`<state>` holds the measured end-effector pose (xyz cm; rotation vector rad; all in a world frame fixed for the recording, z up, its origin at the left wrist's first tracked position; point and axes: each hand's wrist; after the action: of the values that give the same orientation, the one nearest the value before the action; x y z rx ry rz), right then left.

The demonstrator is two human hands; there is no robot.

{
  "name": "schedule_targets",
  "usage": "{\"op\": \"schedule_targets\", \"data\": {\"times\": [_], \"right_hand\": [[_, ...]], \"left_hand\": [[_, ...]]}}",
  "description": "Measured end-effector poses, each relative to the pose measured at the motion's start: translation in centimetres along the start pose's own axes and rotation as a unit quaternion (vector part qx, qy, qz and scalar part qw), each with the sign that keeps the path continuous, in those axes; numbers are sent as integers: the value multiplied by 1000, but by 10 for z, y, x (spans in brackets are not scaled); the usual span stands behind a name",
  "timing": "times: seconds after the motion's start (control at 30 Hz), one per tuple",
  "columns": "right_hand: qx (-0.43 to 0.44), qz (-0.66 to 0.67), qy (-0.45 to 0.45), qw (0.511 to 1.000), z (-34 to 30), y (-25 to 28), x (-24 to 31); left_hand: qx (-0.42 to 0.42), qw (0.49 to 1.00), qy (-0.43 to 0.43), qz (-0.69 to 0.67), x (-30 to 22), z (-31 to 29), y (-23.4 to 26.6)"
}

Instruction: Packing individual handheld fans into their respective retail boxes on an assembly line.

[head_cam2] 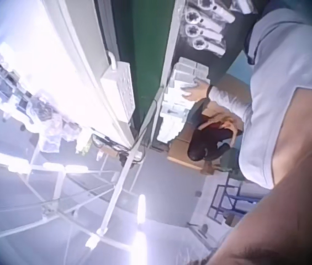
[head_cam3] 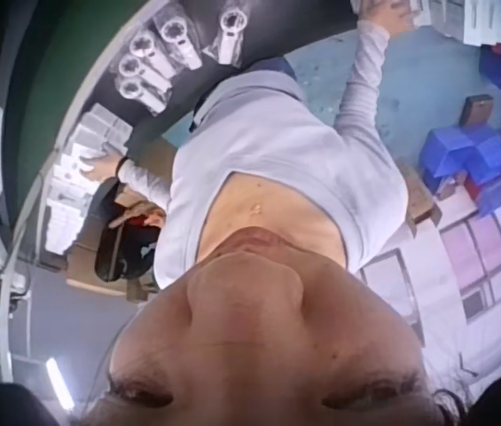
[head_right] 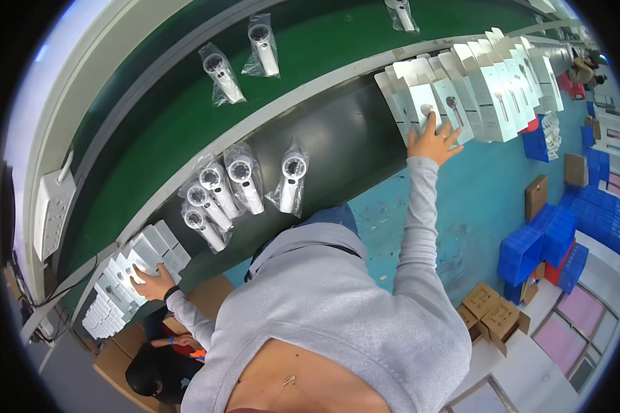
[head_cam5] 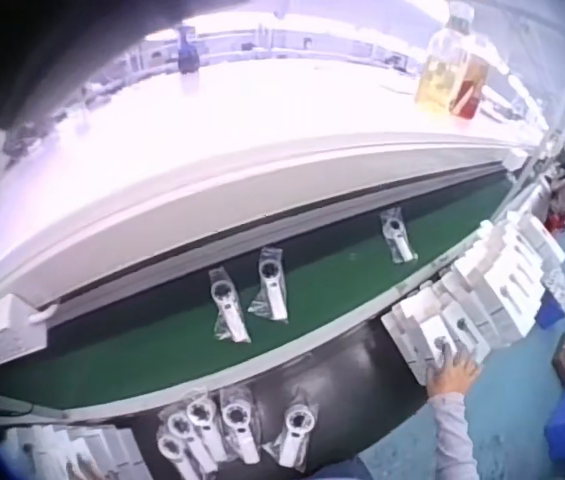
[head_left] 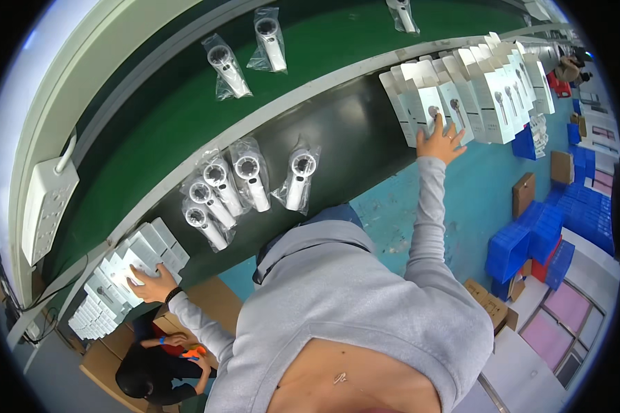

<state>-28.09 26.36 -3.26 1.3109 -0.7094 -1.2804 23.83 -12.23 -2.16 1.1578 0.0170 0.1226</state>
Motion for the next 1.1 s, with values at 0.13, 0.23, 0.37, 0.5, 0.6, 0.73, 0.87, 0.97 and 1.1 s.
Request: {"op": "schedule_targets", "data": {"times": [0.13, 0.23, 0.37, 0.5, 0.6, 0.73, 0.87, 0.97, 1.1], "right_hand": [[-11, 94, 47, 994, -6, 11, 1], [-157, 365, 156, 905, -17, 42, 34], [17, 811, 30, 583, -71, 86, 125], [193, 849, 118, 478, -135, 115, 185], [238, 744, 403, 476, -107, 124, 191], [215, 723, 343, 559, -47, 82, 235], [90, 628, 333, 698, 49, 46, 347], [2, 499, 375, 781, 115, 6, 451], [145, 406, 413, 802, 148, -24, 516]], "left_hand": [[-10, 988, -72, -138, -44, -7, 21], [189, 881, -138, -411, -120, -35, 69], [544, 569, -137, -601, -202, -82, 100], [531, 552, -232, -599, -239, -88, 103], [506, 640, -177, -550, -222, -59, 105], [469, 725, -212, -457, -178, -21, 95], [398, 780, -292, -385, -149, 1, 85], [384, 822, -354, -226, -146, 16, 92], [445, 817, -337, -144, -133, 26, 75]]}}
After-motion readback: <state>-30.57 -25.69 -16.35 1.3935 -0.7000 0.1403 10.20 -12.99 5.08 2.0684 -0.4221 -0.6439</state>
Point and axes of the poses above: each hand's wrist, its own z-axis towards the middle knuckle, its own y-axis out of the back of the hand, x = y × z, and after that the axes turned 11 degrees about y, right-handed
